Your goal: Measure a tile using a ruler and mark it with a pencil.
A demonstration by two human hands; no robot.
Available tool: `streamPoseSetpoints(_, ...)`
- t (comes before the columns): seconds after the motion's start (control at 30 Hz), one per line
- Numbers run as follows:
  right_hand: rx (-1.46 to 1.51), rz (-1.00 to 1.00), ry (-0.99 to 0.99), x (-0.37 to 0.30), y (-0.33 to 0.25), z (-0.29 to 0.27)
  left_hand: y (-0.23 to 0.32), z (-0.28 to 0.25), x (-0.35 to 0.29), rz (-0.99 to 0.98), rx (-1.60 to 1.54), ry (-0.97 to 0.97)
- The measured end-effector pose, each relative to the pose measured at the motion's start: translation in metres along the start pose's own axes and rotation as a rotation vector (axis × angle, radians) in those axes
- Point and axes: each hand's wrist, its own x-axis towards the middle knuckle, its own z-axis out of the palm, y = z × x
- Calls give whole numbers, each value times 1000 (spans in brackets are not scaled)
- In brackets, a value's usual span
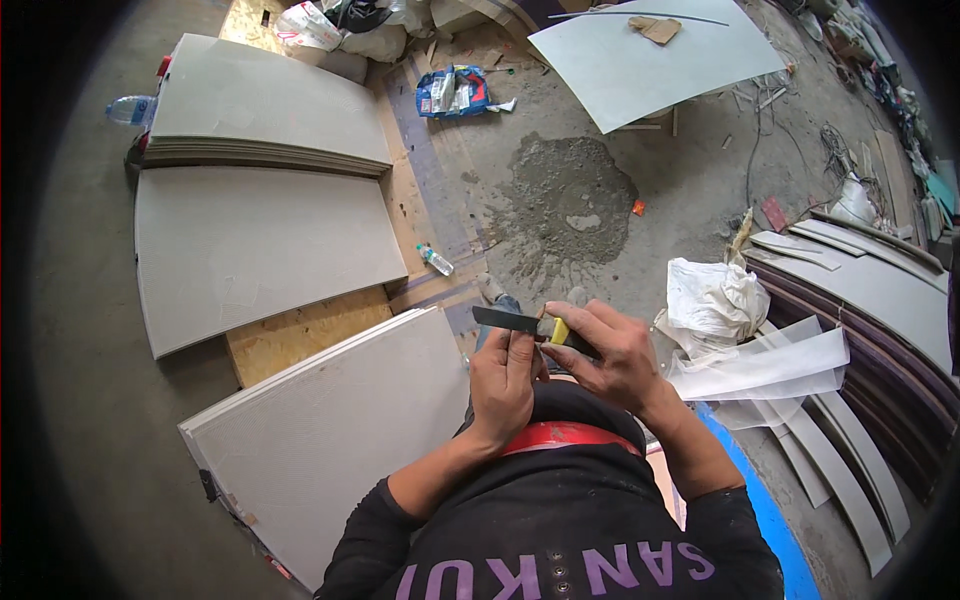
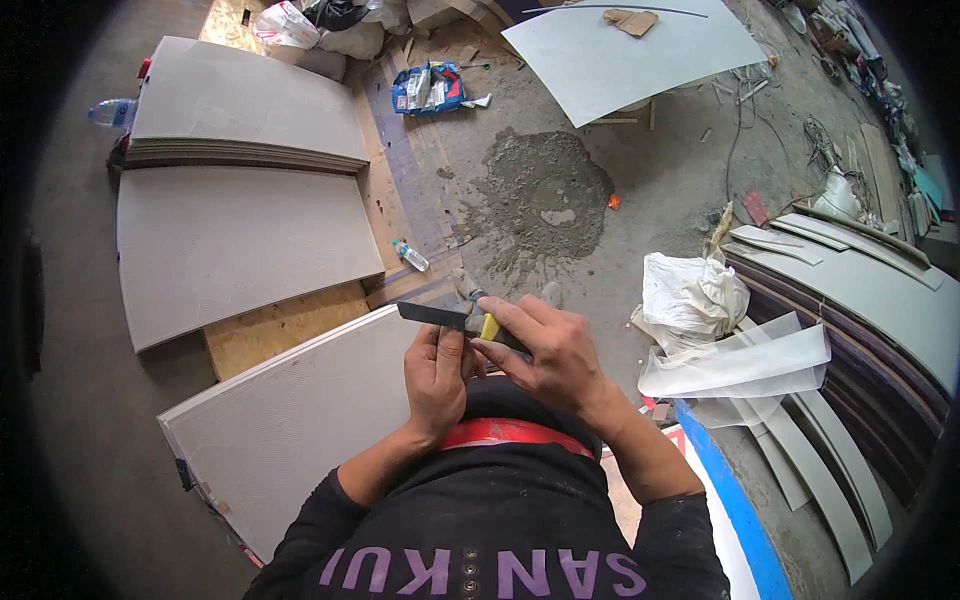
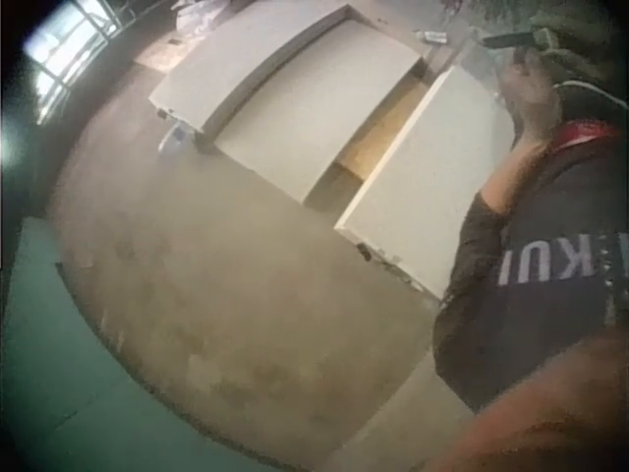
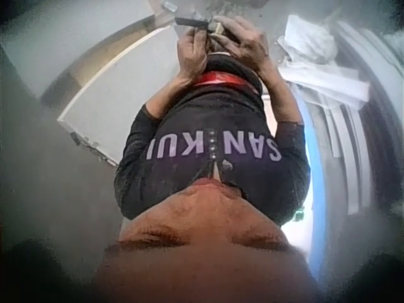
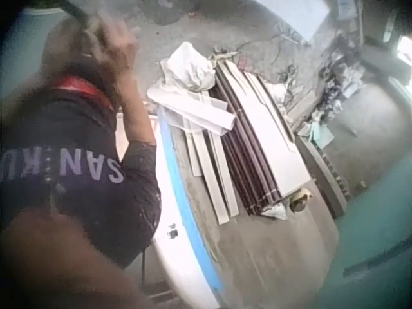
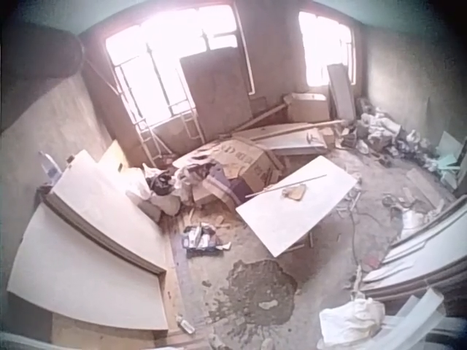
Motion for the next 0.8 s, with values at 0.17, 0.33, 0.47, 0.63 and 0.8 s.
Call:
streamPoseSetpoints(0.17, 16, 46, -18, -1, 8, 0, -2, 3, 4, 0, 11, 6)
streamPoseSetpoints(0.33, 34, 90, -24, -2, 17, -2, 1, 9, 9, -10, 14, 10)
streamPoseSetpoints(0.47, -9, 75, 213, -3, 67, -14, 15, 8, 4, -10, 13, -8)
streamPoseSetpoints(0.63, 24, 137, 192, 10, 22, -35, 19, 15, 7, -102, -91, -86)
streamPoseSetpoints(0.8, 14, 13, 8, 3, 9, -19, 11, 14, 12, -113, -215, -99)
